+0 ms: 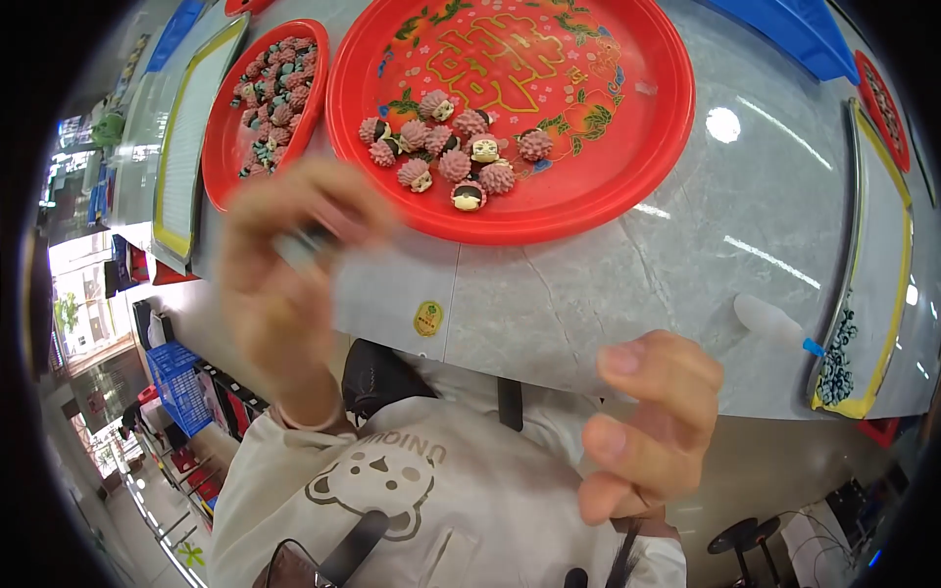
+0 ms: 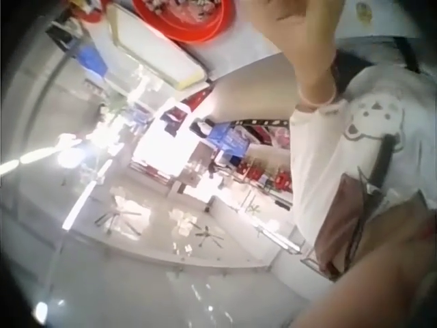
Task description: The person assembles small figurines by applying glue from a bottle to the head pieces, attaching torso pieces by hand, and placing the assembled figurines into a tray.
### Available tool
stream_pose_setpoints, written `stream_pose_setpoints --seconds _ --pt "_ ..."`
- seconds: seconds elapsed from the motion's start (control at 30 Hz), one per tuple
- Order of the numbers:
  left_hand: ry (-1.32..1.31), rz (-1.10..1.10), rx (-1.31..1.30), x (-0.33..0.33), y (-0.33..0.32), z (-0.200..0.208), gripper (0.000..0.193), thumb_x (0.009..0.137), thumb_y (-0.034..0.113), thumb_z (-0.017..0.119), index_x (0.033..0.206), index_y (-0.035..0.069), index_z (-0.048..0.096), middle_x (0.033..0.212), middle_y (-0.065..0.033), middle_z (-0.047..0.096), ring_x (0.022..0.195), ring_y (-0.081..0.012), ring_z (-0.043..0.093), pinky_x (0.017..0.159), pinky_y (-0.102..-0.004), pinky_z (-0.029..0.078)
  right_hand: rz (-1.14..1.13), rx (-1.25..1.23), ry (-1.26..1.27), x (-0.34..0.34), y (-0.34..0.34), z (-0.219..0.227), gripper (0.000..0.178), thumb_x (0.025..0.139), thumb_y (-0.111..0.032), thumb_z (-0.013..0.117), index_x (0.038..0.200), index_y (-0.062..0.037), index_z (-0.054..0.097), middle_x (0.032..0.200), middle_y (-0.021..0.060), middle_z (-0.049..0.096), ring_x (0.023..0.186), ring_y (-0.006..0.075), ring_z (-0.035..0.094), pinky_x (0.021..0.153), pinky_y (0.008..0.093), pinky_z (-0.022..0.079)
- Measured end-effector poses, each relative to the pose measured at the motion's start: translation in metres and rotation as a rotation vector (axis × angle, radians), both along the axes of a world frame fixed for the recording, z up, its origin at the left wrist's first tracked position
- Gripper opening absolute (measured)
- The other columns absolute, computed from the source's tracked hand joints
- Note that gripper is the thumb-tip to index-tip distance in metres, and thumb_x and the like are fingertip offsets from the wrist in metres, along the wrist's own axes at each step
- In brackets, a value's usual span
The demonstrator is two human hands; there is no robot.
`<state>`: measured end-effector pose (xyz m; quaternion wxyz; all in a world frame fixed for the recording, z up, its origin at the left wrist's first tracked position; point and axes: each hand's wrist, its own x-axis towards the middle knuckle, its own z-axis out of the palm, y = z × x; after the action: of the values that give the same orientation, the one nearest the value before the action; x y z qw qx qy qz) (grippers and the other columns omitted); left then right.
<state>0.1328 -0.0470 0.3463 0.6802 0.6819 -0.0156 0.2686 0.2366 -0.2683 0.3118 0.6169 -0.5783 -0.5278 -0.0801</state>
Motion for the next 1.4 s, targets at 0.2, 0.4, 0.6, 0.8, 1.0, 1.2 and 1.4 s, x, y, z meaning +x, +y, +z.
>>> stream_pose_setpoints --seconds 0.2,0.4,0.6,0.8,1.0,1.2,1.4 --pt "0.363 0.606 0.774 -0.004 0.057 0.022 0.034 0.082 0.0 0.043 0.115 0.0 0.05 0.123 -0.0133 0.047 0.115 -0.0208 0.043 0.092 -0.0304 0.036 -0.034 -0.171 0.13 0.0 0.002 0.012 0.036 0.088 -0.038 0.042 0.097 -0.0067 0.058 0.088 0.0156 0.058 0.069 0.0237 0.053 0.058 0.0326 0.041" --pt "0.413 0.26 1.057 0.035 0.032 0.01 0.037 0.079 -0.003 0.046 0.114 0.007 0.053 0.121 -0.013 0.049 0.11 -0.0248 0.049 0.088 -0.0292 0.039 -0.057 -0.145 0.217 -0.004 -0.007 0.013 0.026 0.084 -0.026 0.051 0.087 -0.0018 0.061 0.073 0.0106 0.06 0.058 0.0193 0.052 0.056 0.0301 0.038" --pt "0.558 0.143 0.979 0.047 0.021 0.004 0.028 0.076 -0.004 0.049 0.103 0.003 0.056 0.105 -0.0134 0.055 0.092 -0.0247 0.056 0.079 -0.0306 0.044 -0.15 -0.28 0.131 0.004 -0.036 0.014 0.028 0.087 -0.024 0.045 0.094 0.0018 0.055 0.069 0.0155 0.057 0.057 0.0203 0.049 0.056 0.0326 0.037" --pt "0.42 0.279 0.979 0.046 0.025 0.015 0.02 0.072 -0.007 0.055 0.09 0.0 0.059 0.092 -0.0091 0.054 0.082 -0.0159 0.056 0.072 -0.0242 0.045 -0.434 -0.074 0.258 0.023 -0.074 0.001 0.02 0.082 -0.013 0.049 0.09 0.0042 0.056 0.076 0.0147 0.059 0.065 0.0198 0.051 0.061 0.0311 0.038" --pt "0.151 0.027 0.493 0.037 0.0 0.007 0.016 0.075 -0.008 0.056 0.09 -0.005 0.058 0.096 -0.0132 0.054 0.086 -0.0192 0.055 0.075 -0.0275 0.046 -0.638 -0.133 0.457 0.038 -0.069 -0.006 0.039 0.078 -0.002 0.05 0.116 0.0048 0.043 0.111 0.0136 0.05 0.098 0.0199 0.048 0.087 0.0322 0.036" --pt "0.324 0.287 0.701 0.037 -0.002 -0.006 0.015 0.076 -0.008 0.054 0.091 -0.004 0.058 0.095 -0.0141 0.054 0.086 -0.0178 0.055 0.075 -0.0262 0.045 -0.556 -0.23 0.603 0.036 -0.05 0.001 0.04 0.079 -0.005 0.052 0.117 0.0034 0.043 0.113 0.0136 0.051 0.107 0.0201 0.046 0.094 0.0321 0.032" --pt "0.041 0.029 -0.005 0.024 -0.032 -0.009 0.018 0.078 0.007 0.062 0.092 -0.002 0.054 0.093 -0.0159 0.055 0.076 -0.0185 0.055 0.066 -0.0271 0.046 -0.583 -0.337 0.649 0.037 -0.04 0.003 0.043 0.079 -0.012 0.059 0.116 0.0029 0.044 0.099 0.0158 0.058 0.094 0.0183 0.053 0.086 0.0292 0.037"
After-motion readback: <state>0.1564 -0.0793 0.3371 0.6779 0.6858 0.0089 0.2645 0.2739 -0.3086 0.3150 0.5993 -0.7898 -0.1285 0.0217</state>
